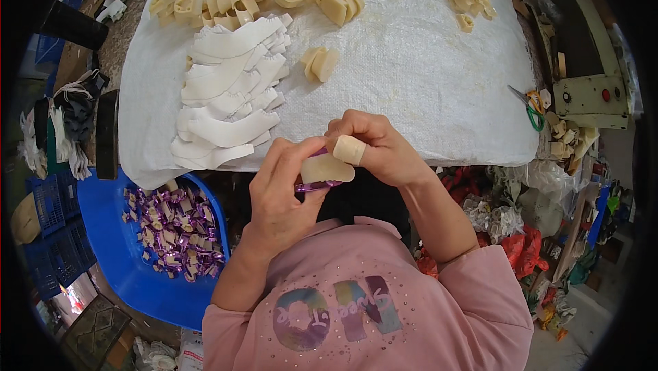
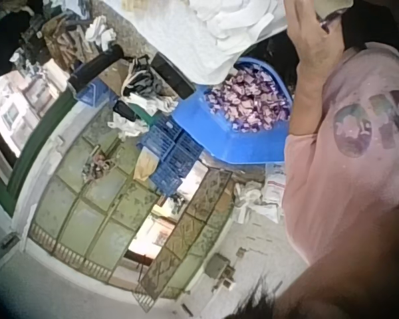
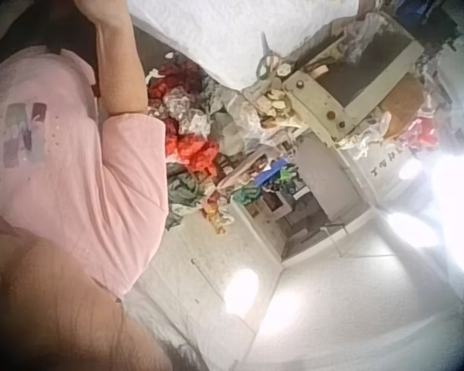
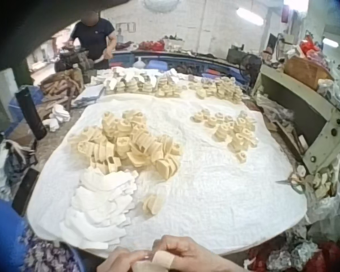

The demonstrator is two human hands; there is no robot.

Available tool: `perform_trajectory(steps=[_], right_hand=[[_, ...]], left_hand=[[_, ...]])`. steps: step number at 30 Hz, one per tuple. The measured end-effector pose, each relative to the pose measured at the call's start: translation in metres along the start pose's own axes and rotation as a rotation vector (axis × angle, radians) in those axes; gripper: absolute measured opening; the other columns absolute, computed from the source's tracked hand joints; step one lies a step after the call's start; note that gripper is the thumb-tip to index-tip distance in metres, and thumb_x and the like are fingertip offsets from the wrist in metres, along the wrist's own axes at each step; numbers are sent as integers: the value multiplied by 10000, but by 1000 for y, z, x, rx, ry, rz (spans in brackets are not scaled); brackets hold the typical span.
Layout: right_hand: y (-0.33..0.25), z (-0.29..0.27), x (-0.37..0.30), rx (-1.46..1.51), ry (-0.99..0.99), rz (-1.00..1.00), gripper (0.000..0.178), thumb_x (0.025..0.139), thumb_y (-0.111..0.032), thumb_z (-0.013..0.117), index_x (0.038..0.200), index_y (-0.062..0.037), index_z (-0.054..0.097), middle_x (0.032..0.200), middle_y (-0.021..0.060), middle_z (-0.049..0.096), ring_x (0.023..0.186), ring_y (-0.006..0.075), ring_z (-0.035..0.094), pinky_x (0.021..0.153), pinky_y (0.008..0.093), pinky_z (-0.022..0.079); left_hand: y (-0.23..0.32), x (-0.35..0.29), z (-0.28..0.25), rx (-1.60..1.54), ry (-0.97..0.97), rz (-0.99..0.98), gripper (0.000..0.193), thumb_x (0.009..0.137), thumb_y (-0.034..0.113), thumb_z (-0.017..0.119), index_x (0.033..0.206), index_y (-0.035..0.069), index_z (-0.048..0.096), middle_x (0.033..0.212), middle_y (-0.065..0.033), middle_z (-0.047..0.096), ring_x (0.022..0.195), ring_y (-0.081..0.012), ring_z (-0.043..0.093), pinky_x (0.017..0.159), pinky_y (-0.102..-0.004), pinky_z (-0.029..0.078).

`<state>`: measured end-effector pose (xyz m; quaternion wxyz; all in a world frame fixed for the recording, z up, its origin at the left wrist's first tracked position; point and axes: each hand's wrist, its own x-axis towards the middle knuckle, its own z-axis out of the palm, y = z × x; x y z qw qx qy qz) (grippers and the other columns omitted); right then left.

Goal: Manually assemble and align small shoe components by hand at a workstation.

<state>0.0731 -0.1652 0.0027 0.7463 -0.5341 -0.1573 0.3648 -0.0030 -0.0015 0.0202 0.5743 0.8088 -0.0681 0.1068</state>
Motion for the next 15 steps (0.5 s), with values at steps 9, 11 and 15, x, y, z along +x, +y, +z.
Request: perform_trajectory(steps=[9,11,15], right_hand=[[6,15,-3,-96,182,-168,151,913,-169,540,886,-23,573,817,11,575,746,102,536,643,253,441],[16,8,-5,112,111,-138,174,941,-183,513,941,-23,580,856,3,566,766,103,528,672,255,443],[21,10,-4,22,61,-263,187,946,-173,489,970,-12,582,862,16,553,768,112,512,682,269,434]], left_hand=[[-5,5,8,108,98,99,456,627,-9,780,1012,14,536,803,-52,559,650,-88,534,548,-199,440],[-3,5,7,138,113,57,456,607,34,808,946,11,504,777,-67,584,625,-93,557,552,-209,460],[-5,3,13,203,134,134,474,591,58,823,926,2,492,759,-73,594,632,-115,589,567,-230,485]])
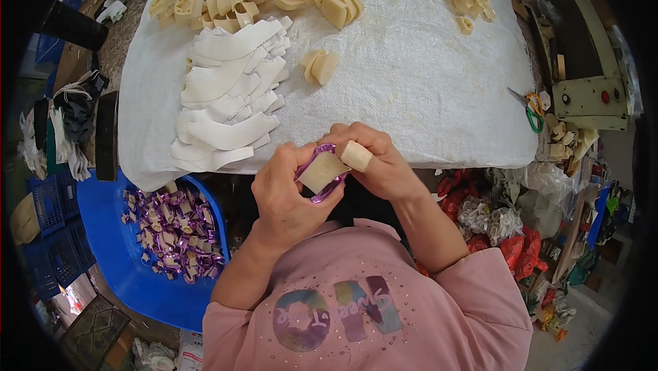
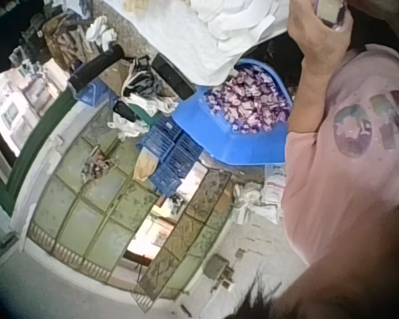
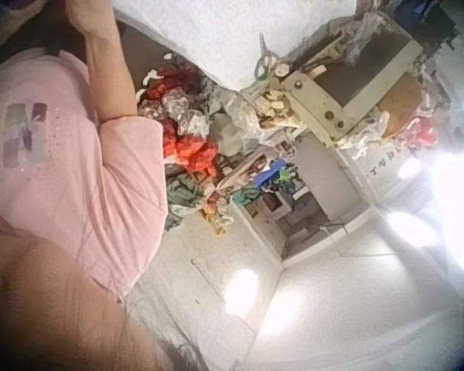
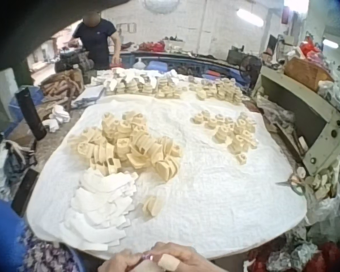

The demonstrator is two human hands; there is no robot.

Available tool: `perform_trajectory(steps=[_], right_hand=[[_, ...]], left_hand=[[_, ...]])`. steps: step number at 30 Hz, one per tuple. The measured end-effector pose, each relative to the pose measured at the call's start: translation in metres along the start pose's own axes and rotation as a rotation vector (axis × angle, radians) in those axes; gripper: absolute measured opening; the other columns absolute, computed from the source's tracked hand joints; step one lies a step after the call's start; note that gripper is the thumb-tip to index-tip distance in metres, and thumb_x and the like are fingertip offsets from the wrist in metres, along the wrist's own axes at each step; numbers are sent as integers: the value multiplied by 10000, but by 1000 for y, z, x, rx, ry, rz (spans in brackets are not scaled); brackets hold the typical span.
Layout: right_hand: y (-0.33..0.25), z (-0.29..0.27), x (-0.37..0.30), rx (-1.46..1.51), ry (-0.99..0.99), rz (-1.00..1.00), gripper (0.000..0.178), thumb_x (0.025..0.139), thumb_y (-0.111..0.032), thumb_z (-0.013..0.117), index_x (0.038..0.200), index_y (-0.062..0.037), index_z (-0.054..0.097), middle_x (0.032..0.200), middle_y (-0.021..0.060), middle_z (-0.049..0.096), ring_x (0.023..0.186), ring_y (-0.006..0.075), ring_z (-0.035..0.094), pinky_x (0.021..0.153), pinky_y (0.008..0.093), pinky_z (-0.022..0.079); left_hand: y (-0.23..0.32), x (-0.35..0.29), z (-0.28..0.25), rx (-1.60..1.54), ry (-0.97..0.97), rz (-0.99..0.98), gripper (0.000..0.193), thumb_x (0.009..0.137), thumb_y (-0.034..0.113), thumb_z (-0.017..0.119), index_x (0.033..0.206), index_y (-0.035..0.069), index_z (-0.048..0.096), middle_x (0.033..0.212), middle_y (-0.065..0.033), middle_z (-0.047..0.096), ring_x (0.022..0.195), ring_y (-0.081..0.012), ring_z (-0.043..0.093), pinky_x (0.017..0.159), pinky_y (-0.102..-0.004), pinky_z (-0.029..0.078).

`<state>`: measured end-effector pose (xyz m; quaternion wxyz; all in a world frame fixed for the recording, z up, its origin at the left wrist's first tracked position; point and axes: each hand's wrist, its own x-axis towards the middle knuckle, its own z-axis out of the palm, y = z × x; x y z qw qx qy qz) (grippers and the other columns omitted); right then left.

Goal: Manually assemble and align small shoe components by hand at a workstation.

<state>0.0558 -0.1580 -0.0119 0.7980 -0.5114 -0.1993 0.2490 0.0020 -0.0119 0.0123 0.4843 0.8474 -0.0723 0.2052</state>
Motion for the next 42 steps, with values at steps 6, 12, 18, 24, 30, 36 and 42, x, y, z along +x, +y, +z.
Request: perform_trajectory(steps=[6,12,18,24,30,36,42], right_hand=[[7,16,-2,-394,205,-101,226,962,-188,455,1027,-4,568,895,21,548,760,132,506,675,269,431],[5,27,-6,380,257,154,234,968,-193,437,1067,-16,554,1011,32,592,886,155,566,732,292,461],[0,32,-4,-646,271,4,233,942,-165,459,1074,-6,567,1049,82,603,962,184,577,805,313,463],[-3,17,1,-327,183,58,273,915,-177,509,1126,-13,561,1048,90,571,933,187,544,792,302,437],[-2,2,8,-288,-182,-74,362,878,-215,593,1195,-54,525,1144,70,470,1008,188,444,853,289,391],[-11,11,14,-599,-114,-152,272,816,-190,638,1027,-47,546,1045,99,500,970,258,453,854,337,380],[-19,29,25,-992,-205,-282,235,767,-170,653,924,-33,544,918,111,519,895,311,452,783,374,365]], left_hand=[[-4,-2,14,174,152,34,479,577,73,834,909,-6,498,751,-107,606,637,-174,621,574,-273,507],[-2,-3,14,196,214,28,474,569,75,840,896,-12,507,747,-118,602,618,-207,629,566,-287,511],[-10,-5,17,371,267,106,451,597,85,831,902,-14,513,739,-122,604,599,-226,626,558,-290,509],[-7,-3,5,54,192,-149,386,666,64,783,912,-22,498,784,-116,619,648,-129,609,579,-245,495],[-3,-6,-17,-904,-138,-592,295,825,197,662,978,-22,535,805,-64,622,733,-48,533,622,-211,438],[-18,-12,-23,-307,-8,-240,282,824,260,680,929,13,594,731,-72,576,625,-120,512,569,-238,402],[-20,-26,-41,-405,-2,-270,185,802,125,701,853,1,574,705,-53,548,604,-98,485,564,-231,408]])
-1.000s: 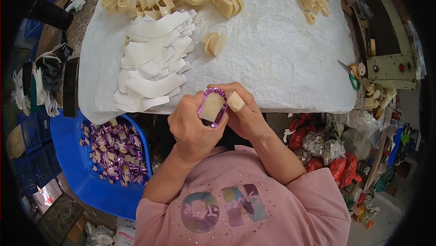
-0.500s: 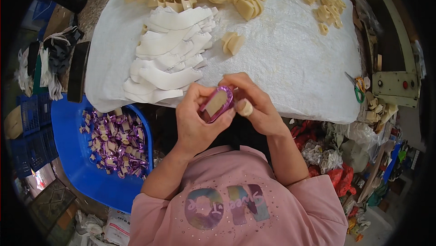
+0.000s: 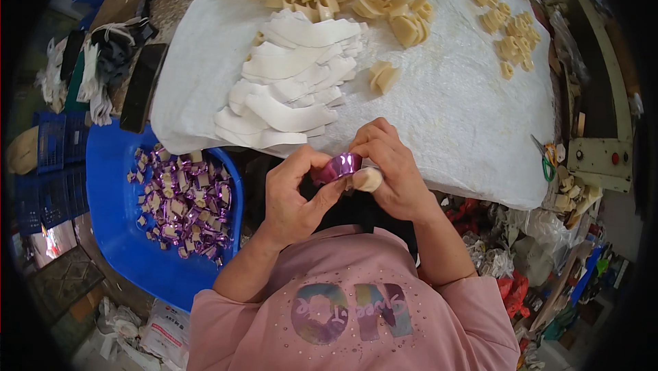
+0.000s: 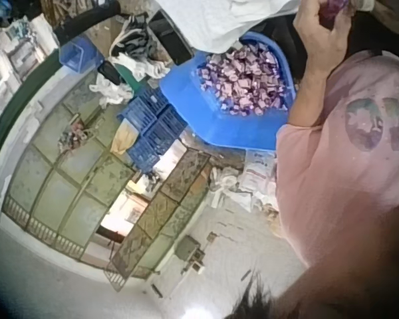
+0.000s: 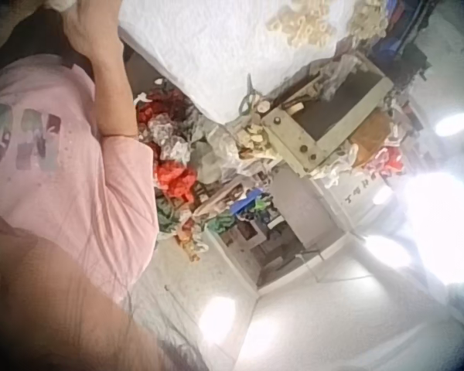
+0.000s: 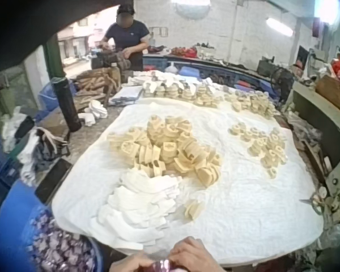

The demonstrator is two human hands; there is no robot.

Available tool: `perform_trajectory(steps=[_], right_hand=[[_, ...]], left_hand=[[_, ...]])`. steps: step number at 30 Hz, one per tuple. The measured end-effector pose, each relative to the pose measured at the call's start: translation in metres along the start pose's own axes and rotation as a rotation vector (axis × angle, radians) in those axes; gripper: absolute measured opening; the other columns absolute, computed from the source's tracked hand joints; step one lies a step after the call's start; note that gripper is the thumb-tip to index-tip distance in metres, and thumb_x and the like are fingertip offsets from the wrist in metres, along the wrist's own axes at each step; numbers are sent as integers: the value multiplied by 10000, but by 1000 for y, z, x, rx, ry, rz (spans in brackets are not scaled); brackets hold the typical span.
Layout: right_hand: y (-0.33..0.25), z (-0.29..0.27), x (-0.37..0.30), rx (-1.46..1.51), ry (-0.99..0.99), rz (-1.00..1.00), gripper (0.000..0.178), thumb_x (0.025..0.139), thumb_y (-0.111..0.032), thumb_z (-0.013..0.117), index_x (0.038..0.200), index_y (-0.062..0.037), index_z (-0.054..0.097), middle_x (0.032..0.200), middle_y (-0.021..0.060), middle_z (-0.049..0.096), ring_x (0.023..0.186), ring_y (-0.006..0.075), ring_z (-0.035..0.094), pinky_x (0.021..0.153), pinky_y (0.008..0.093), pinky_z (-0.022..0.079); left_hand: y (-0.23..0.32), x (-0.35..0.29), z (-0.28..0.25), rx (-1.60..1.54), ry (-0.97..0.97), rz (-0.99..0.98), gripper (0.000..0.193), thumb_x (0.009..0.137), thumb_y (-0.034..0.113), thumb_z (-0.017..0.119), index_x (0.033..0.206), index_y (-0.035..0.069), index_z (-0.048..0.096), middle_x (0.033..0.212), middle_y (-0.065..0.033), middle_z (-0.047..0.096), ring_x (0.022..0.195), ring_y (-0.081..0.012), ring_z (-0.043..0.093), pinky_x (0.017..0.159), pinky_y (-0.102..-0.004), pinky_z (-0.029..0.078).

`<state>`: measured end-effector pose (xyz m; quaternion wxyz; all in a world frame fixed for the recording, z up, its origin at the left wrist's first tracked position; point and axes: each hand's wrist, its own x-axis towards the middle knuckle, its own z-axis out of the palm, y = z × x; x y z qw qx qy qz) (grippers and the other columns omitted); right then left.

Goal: Manually assemble and align small shoe components by hand at a workstation.

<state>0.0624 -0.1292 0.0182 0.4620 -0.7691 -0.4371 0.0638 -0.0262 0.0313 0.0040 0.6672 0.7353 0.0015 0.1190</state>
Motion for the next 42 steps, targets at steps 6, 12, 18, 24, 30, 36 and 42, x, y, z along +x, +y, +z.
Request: perform_trajectory(steps=[6,12,18,24,30,36,42], right_hand=[[7,22,28,-22,53,27,293,734,-93,656,1010,-30,580,981,119,524,926,295,458,819,398,346],[6,43,50,-351,75,33,356,665,22,614,1016,-35,610,1055,113,499,991,296,417,838,422,323],[13,59,52,-377,106,27,346,620,59,600,944,-60,612,1043,95,502,980,289,416,817,409,307],[8,35,45,-124,361,-69,281,635,86,575,868,-71,597,830,53,575,801,254,508,786,371,340],[2,-8,18,224,52,164,212,677,52,633,859,-50,595,790,59,598,765,247,558,744,325,393],[48,-35,16,59,278,345,185,767,-109,647,941,-58,608,843,55,596,828,214,537,836,345,398],[69,-12,26,-766,374,402,379,782,-313,616,1092,-96,620,991,75,571,975,226,470,882,432,264]], left_hand=[[-32,-33,-61,278,532,-121,160,820,40,642,967,-5,598,803,-34,571,722,-91,518,660,-226,431],[-54,-95,-165,739,923,-165,216,828,106,647,1016,4,621,878,-57,593,803,-138,563,704,-276,454],[-37,-88,-167,1532,1111,-259,244,828,70,614,1064,7,619,988,-110,590,928,-252,547,842,-343,422],[-12,-27,-79,620,618,73,211,777,2,594,985,6,633,943,-120,586,847,-227,555,750,-312,446],[-1,14,-10,-46,-34,11,230,848,117,581,1035,-13,618,887,-102,559,673,-163,496,604,-261,407],[1,26,21,-217,-49,-242,397,1000,256,382,1169,-61,549,735,-46,554,632,-74,465,556,-209,357],[-5,29,34,-369,89,-257,373,990,249,416,1157,-43,576,675,-6,530,579,-48,399,518,-188,301]])
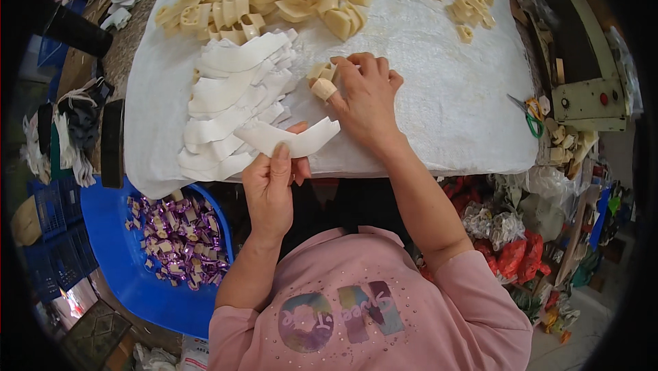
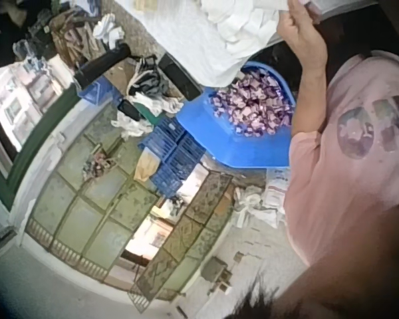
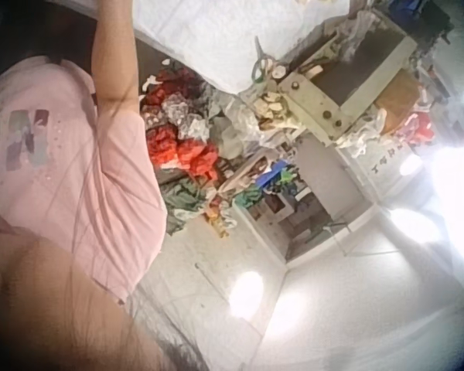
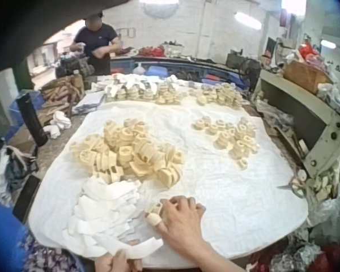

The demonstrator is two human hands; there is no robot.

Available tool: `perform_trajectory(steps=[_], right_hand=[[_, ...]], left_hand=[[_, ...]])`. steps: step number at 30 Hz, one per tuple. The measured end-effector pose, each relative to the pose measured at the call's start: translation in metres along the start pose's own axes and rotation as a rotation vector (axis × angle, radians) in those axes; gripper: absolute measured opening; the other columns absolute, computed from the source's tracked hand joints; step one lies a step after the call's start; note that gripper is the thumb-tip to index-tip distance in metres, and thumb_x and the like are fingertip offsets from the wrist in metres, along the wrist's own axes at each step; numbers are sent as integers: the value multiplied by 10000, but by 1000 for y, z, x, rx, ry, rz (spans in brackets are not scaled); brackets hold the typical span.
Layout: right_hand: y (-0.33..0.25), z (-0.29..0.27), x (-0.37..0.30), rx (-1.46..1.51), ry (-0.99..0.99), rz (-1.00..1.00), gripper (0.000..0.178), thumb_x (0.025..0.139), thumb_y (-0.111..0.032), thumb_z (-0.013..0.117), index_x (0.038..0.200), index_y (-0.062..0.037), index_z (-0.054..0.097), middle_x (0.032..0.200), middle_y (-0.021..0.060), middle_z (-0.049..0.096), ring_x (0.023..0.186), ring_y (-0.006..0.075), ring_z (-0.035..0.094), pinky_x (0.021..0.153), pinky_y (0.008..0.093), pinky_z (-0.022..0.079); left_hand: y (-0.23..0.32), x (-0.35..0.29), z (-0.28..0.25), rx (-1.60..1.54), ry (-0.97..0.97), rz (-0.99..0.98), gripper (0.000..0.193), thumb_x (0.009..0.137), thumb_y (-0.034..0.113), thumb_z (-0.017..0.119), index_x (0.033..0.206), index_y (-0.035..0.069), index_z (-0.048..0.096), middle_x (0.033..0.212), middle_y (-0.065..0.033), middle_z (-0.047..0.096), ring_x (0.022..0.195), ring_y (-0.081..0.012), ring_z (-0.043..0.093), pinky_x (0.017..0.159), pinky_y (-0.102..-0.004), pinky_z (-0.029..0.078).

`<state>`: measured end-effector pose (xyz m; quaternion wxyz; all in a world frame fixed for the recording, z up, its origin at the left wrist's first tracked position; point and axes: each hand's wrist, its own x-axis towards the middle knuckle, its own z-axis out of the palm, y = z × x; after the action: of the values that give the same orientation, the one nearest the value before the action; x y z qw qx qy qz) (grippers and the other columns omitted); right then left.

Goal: Manually assemble and align small shoe components by hand at a workstation.

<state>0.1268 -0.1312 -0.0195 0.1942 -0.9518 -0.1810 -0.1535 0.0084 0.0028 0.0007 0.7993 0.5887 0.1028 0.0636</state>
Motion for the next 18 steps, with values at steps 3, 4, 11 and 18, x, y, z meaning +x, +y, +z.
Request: perform_trajectory(steps=[3,4,11,18], right_hand=[[6,-7,-1,145,2,-37,367,789,-321,601,1074,-92,620,975,92,548,971,238,465,870,437,266],[8,-16,-1,185,-98,0,360,777,-306,613,1063,-89,620,964,96,538,969,243,462,870,436,264],[24,-33,-23,-42,-63,9,336,716,-151,666,1045,-105,612,935,93,518,943,246,462,823,395,307],[29,-37,-40,114,27,-46,509,649,-5,636,1143,-120,593,1016,104,514,942,270,477,856,402,351]], left_hand=[[-2,0,0,2,5,11,374,990,251,416,1156,-42,577,685,-15,533,590,-50,405,521,-189,304],[-3,0,0,4,-2,7,374,990,251,416,1156,-42,577,685,-15,533,590,-50,405,521,-189,304],[-5,-2,3,-123,4,-40,339,981,186,434,1188,-66,527,725,-53,552,626,-85,477,550,-215,380],[-6,-5,-1,-393,-52,-117,341,978,115,401,1264,-68,434,888,-143,602,750,-166,572,628,-270,459]])
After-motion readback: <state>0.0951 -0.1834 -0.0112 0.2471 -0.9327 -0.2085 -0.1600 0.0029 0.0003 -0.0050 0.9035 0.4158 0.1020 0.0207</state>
